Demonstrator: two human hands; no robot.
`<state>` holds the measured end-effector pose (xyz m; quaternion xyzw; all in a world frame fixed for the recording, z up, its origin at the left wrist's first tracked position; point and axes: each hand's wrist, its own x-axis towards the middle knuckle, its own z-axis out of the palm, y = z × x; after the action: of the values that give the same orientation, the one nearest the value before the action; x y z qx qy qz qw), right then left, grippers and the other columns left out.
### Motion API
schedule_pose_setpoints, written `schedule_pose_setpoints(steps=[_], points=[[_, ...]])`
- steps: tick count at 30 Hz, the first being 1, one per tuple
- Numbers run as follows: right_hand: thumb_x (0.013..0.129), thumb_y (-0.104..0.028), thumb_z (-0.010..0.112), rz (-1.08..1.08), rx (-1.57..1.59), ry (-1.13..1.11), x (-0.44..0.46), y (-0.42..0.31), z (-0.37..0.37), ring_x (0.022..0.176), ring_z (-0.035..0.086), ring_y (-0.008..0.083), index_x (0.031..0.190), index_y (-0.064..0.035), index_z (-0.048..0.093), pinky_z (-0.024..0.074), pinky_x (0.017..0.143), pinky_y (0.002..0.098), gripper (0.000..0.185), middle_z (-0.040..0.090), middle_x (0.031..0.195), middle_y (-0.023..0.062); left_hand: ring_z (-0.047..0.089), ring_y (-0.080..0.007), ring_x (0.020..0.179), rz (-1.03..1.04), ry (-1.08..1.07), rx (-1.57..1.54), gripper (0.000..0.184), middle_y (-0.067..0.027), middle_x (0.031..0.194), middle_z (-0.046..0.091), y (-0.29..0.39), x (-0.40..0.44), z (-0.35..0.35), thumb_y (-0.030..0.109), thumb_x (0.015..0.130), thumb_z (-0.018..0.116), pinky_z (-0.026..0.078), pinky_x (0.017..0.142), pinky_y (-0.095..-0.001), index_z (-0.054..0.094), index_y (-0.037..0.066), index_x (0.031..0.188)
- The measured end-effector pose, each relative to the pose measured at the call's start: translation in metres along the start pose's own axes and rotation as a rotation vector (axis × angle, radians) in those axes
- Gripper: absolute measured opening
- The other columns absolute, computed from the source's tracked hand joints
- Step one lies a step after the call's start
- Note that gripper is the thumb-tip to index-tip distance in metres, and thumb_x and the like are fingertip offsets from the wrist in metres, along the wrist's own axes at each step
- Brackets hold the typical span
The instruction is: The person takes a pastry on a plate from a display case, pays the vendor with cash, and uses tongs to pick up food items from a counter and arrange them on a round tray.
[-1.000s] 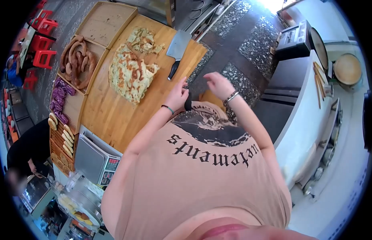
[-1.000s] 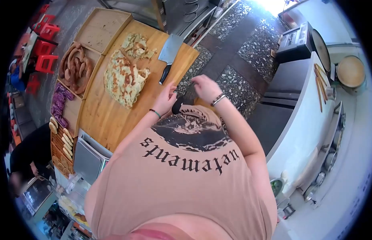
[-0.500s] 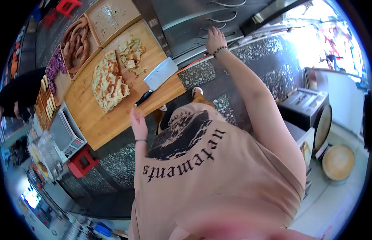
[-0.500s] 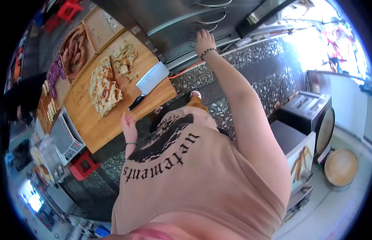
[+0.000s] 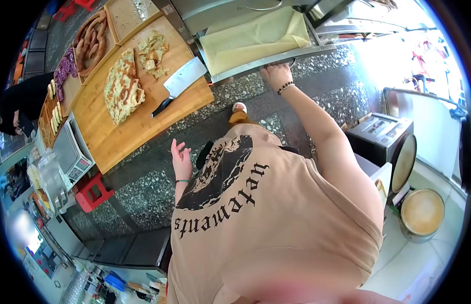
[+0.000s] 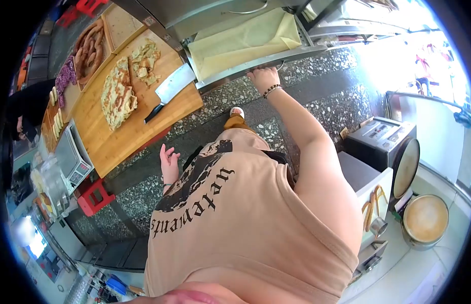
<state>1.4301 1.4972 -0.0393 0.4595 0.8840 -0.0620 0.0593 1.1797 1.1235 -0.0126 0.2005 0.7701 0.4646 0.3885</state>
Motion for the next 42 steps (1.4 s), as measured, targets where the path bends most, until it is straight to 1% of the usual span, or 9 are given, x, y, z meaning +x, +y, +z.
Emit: schedule_pose_setpoints(steps=[12, 20, 24, 27, 29, 32, 36, 39, 42], points=[[0.091, -0.042, 0.046, 0.004, 0.052, 0.063, -0.115, 0.000, 0.015, 0.089, 0.062, 0.0233, 0.081, -0.0103, 0.067, 0.0391, 0.084, 0.0394, 0.039, 0.068, 0.087, 0.0070, 0.061, -0.0151, 0.090, 0.043, -0.176, 0.067, 0.059, -0.0142, 0.121, 0.050, -0.071, -0.060, -0.027, 0.008, 0.093, 0.049, 0.049, 0.076, -0.0254, 0.019, 0.006, 0.143], [0.092, -0.042, 0.043, -0.026, -0.019, 0.065, -0.125, 0.009, 0.023, 0.095, 0.060, 0.0262, 0.091, -0.0094, 0.068, 0.0393, 0.086, 0.0421, 0.041, 0.067, 0.093, 0.0101, 0.062, -0.0159, 0.083, 0.138, -0.099, 0.002, 0.062, -0.0150, 0.117, 0.053, -0.091, -0.056, -0.037, 0.004, 0.088, 0.052, 0.050, 0.072, -0.0254, 0.021, 0.006, 0.142], [0.092, -0.041, 0.044, -0.012, 0.056, -0.021, -0.088, 0.008, 0.013, 0.097, 0.059, 0.0259, 0.088, -0.0079, 0.068, 0.0398, 0.084, 0.0444, 0.041, 0.066, 0.097, 0.0127, 0.062, -0.0141, 0.078, 0.151, -0.054, -0.059, 0.062, -0.0152, 0.115, 0.054, -0.111, -0.054, -0.028, 0.004, 0.087, 0.053, 0.050, 0.071, -0.0260, 0.024, 0.005, 0.141], [0.093, -0.044, 0.038, -0.015, 0.013, 0.041, -0.028, 0.024, 0.040, 0.111, 0.053, 0.0275, 0.104, -0.0080, 0.064, 0.0330, 0.100, 0.0439, 0.046, 0.061, 0.113, 0.0122, 0.058, -0.0120, 0.074, 0.133, -0.018, 0.088, 0.063, -0.0127, 0.112, 0.056, -0.103, -0.042, -0.021, 0.008, 0.086, 0.057, 0.050, 0.068, -0.0267, 0.026, 0.006, 0.141], [0.094, -0.045, 0.035, 0.019, -0.035, -0.071, 0.006, 0.019, 0.021, 0.112, 0.052, 0.0275, 0.110, -0.0085, 0.061, 0.0344, 0.098, 0.0441, 0.047, 0.061, 0.115, 0.0117, 0.056, -0.0119, 0.072, 0.107, 0.034, 0.055, 0.063, -0.0112, 0.109, 0.057, -0.094, -0.033, -0.011, 0.009, 0.085, 0.058, 0.050, 0.066, -0.0270, 0.027, 0.007, 0.140], [0.094, -0.044, 0.035, -0.055, -0.023, 0.006, 0.052, 0.014, 0.003, 0.110, 0.053, 0.0285, 0.111, -0.0074, 0.060, 0.0386, 0.093, 0.0448, 0.047, 0.061, 0.113, 0.0127, 0.056, -0.0135, 0.072, 0.023, 0.083, 0.051, 0.062, -0.0110, 0.107, 0.057, -0.068, -0.024, 0.007, 0.010, 0.085, 0.059, 0.050, 0.064, -0.0284, 0.029, 0.007, 0.140], [0.083, -0.029, 0.060, -0.053, 0.022, 0.170, 0.102, 0.005, 0.007, 0.116, 0.043, 0.0347, 0.121, -0.0036, 0.050, 0.0304, 0.101, 0.0463, 0.047, 0.055, 0.117, 0.0169, 0.058, -0.0169, 0.075, 0.007, 0.159, 0.101, 0.060, -0.0122, 0.108, 0.057, -0.010, -0.005, 0.029, 0.010, 0.084, 0.059, 0.049, 0.073, -0.0300, 0.033, 0.006, 0.137], [0.080, -0.025, 0.063, -0.165, 0.002, 0.218, 0.137, 0.007, 0.009, 0.119, 0.039, 0.0362, 0.123, -0.0047, 0.047, 0.0277, 0.103, 0.0476, 0.051, 0.050, 0.119, 0.0175, 0.058, -0.0182, 0.077, -0.044, 0.220, -0.027, 0.061, -0.0129, 0.109, 0.057, 0.026, -0.003, 0.040, 0.011, 0.084, 0.060, 0.049, 0.074, -0.0309, 0.032, 0.005, 0.138], [0.079, -0.022, 0.064, -0.223, 0.033, 0.322, 0.156, -0.005, -0.003, 0.118, 0.039, 0.0372, 0.122, -0.0043, 0.046, 0.0236, 0.106, 0.0486, 0.050, 0.047, 0.120, 0.0200, 0.059, -0.0185, 0.078, -0.046, 0.280, -0.001, 0.062, -0.0130, 0.109, 0.057, -0.005, 0.008, 0.053, 0.012, 0.083, 0.060, 0.049, 0.075, -0.0305, 0.032, 0.004, 0.138]])
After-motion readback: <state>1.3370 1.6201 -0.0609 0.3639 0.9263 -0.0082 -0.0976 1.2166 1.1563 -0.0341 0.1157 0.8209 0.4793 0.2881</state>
